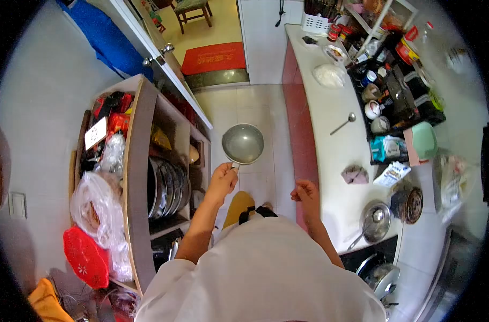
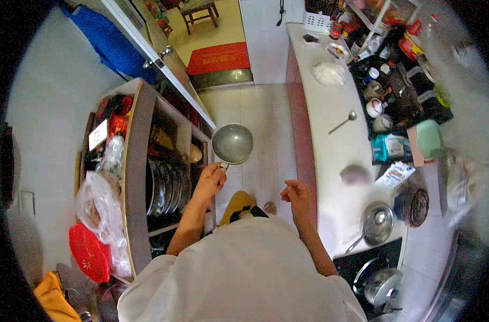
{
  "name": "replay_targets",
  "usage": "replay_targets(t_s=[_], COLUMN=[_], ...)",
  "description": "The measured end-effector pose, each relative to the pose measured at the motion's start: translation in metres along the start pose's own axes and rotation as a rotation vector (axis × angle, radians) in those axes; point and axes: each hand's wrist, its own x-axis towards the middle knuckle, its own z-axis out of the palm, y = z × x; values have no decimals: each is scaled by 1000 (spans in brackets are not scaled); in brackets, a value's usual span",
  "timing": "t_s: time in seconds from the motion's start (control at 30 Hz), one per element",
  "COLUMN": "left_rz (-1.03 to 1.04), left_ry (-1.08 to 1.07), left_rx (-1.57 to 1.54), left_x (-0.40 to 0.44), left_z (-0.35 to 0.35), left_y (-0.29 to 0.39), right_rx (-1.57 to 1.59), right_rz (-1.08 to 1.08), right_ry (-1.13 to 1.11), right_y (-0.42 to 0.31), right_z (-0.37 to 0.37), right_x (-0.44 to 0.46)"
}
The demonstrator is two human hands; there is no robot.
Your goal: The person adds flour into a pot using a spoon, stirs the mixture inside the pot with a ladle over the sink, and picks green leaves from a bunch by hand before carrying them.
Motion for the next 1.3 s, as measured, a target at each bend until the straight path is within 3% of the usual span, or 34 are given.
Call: replay_targets(t_s=[0.07, 0.13, 0.7, 0.9, 0.97, 1.13, 1.3], left_rz=[90, 117, 201, 299, 350, 278, 284], left_ry=[64, 93, 106, 195, 222, 207, 251], left_rx=[-43, -53, -97, -125, -122, -131, -57], left_x=[5, 88, 433, 574, 618, 703, 777], left_z=[-4, -8, -94, -119, -128, -165, -207], left_y=[6, 56, 241, 317, 348, 415, 469], right_rx=[40, 11, -271, -186, -297, -338, -234], right_rz=[27, 31, 185, 250, 304, 192, 97], right_ry=[-82, -82, 7, -108, -139, -270, -458], right_y=[5, -17, -87, -78, -91, -176, -213], right_z=[7, 27, 107, 128, 152, 247, 338], right_x=[5, 94, 382, 508, 569, 706, 839])
